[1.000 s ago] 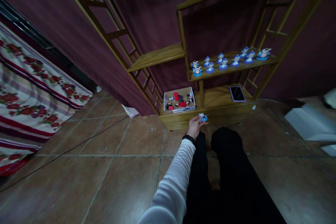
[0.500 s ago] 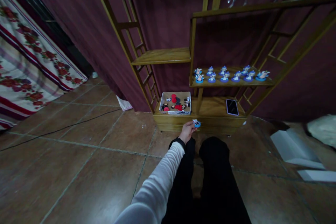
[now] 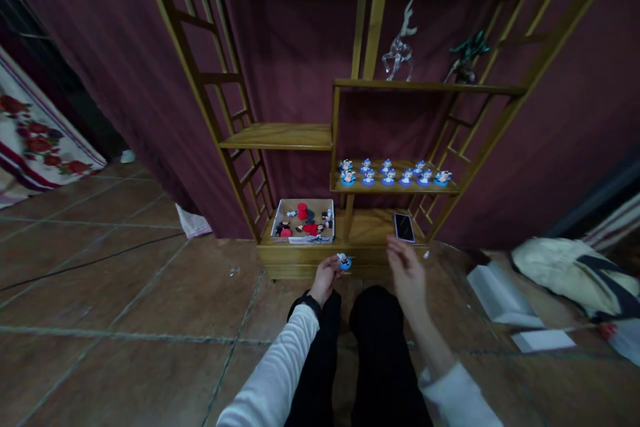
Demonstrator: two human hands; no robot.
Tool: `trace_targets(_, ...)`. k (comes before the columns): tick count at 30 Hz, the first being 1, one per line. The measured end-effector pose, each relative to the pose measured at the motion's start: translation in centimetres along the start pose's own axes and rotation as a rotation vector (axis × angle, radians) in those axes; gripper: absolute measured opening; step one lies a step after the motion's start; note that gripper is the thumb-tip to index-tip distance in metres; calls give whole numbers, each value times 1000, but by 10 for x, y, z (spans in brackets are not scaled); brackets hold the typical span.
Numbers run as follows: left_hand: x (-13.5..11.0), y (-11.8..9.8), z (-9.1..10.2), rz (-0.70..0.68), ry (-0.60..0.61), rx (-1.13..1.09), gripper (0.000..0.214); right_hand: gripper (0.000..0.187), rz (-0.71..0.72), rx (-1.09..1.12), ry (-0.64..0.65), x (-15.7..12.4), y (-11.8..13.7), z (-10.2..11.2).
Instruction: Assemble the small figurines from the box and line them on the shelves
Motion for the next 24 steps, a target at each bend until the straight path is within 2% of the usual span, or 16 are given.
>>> trace_targets(4,-1,-3,-2,-17,-6,23,19,31,-88,38,177,-22,-42,-45)
trace_targets(8,-3,-2,-5,-9,-4,27,18,35,-212,26,223,-37,-87,-71)
trace_targets(11,-2,1,-8,4,32,59,17,32,-203,32,237,-36,-97,-78)
trace_targets(16,2,3,-11,0,68,67,22,22,-172,-1,269,-33,-95,-83)
trace_targets(21,2,7,-20,32,155,79,31,19,-281,44,207,-37,-106,-81)
trace_targets(24,1,6,-22,21,168,78,35,19,-338,94,183,-40,-112,-82)
Point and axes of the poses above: each hand's wrist, its own x-axis towards the middle knuckle, its own z-axis out of the back of the hand, y = z × x, the point moved 8 cm from there along x, towards the middle knuckle, and after that the axes turned 12 degrees about z, right-handed, at the moved point
